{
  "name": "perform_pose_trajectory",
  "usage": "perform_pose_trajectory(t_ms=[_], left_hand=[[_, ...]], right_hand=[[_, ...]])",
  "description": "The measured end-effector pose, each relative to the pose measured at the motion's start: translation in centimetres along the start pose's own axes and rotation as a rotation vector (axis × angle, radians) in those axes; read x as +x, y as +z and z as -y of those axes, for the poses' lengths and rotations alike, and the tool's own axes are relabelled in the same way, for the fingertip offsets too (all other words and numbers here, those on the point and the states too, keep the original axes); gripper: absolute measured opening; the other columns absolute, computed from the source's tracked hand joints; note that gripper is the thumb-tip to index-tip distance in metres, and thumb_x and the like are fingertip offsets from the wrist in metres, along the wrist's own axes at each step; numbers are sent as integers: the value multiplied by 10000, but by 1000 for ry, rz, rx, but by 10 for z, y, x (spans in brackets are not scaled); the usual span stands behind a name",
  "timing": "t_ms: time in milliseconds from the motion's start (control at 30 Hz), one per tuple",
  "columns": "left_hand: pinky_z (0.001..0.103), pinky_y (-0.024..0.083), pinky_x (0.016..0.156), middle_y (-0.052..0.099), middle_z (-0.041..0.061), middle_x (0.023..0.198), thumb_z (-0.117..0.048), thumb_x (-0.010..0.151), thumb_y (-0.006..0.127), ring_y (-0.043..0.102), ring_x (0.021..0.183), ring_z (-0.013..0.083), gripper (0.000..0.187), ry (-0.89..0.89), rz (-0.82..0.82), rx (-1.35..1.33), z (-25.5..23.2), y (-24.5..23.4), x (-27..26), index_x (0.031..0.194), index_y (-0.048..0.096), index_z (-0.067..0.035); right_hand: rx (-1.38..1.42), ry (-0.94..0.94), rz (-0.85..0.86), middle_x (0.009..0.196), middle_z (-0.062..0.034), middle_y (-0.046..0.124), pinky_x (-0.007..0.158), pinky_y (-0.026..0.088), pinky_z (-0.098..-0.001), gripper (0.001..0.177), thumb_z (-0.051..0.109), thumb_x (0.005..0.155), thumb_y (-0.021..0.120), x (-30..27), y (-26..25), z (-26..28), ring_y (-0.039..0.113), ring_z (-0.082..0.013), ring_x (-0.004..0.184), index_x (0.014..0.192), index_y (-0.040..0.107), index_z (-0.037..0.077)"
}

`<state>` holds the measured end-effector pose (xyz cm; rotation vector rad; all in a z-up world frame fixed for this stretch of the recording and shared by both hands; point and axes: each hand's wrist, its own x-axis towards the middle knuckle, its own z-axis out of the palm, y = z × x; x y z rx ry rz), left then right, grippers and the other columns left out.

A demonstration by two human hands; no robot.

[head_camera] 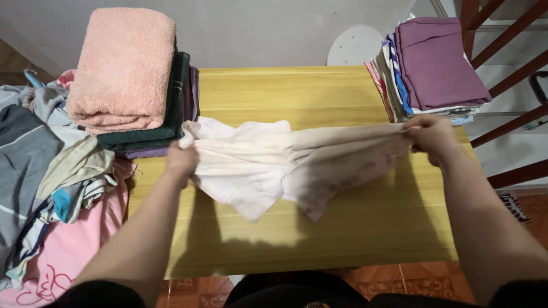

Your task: The person folds several pieces of clothing, including a purple and white patterned cloth, a purple garment, a light patterned cloth, and a grey and white patterned cloth. Each item is smoothed, folded into a compact rectangle, and stacked on the right side of the table.

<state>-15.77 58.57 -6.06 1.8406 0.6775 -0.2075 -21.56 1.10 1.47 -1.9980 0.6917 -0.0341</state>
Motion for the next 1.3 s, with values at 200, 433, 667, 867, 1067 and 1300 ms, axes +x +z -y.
perform_pose_trajectory(t_ms=[200,433,667,867,1067,1300], left_hand=[[495,504,976,636,260,1222,-301,932,737,636,1128,426,554,181,-331,337,18,-22,8,1334,508,4],[514,496,971,576,234,1168,-339,817,735,578,1121,370,598,542,-431,543,37,33,-98,1242,524,26],[496,443,926,584,99,1177,-231,719,773,501,1165,340,488,625,194,943,53,65,-151,1191,650,-197],[428,440,1086,644,39,1256,-207,755,760,532,1241,266,252,643,294,979,67,15,-118,1004,758,-168],[377,402,1208,699,-31,1318,-220,891,721,604,1290,158,299,160,560,1303,73,-34,-114,1189,715,-237],[353,609,905,822,86,1081,-177,827,696,773,1010,206,247,339,635,989,45,10,-15,1040,818,-140]], right_hand=[[324,-350,-96,1222,-157,645,767,642,-309,402,46,951,688,14,17,-43,732,-232,953,1344,606,34],[-448,-313,-62,1258,-334,512,913,485,-535,922,425,739,895,-40,109,-110,551,-471,1103,1484,437,130],[-680,-340,113,1104,-176,719,916,559,-443,295,315,889,727,-49,124,-143,697,-335,1022,1123,758,138],[-842,-109,299,1007,-83,793,885,587,-393,274,275,785,809,-8,40,-174,749,-248,941,1024,795,141],[-1060,8,461,996,-72,833,879,614,-362,318,202,729,769,13,-20,-218,786,-226,921,1032,866,189],[-1265,29,412,1053,-127,771,901,573,-418,405,500,847,778,82,4,-158,721,-304,1012,1068,826,164]])
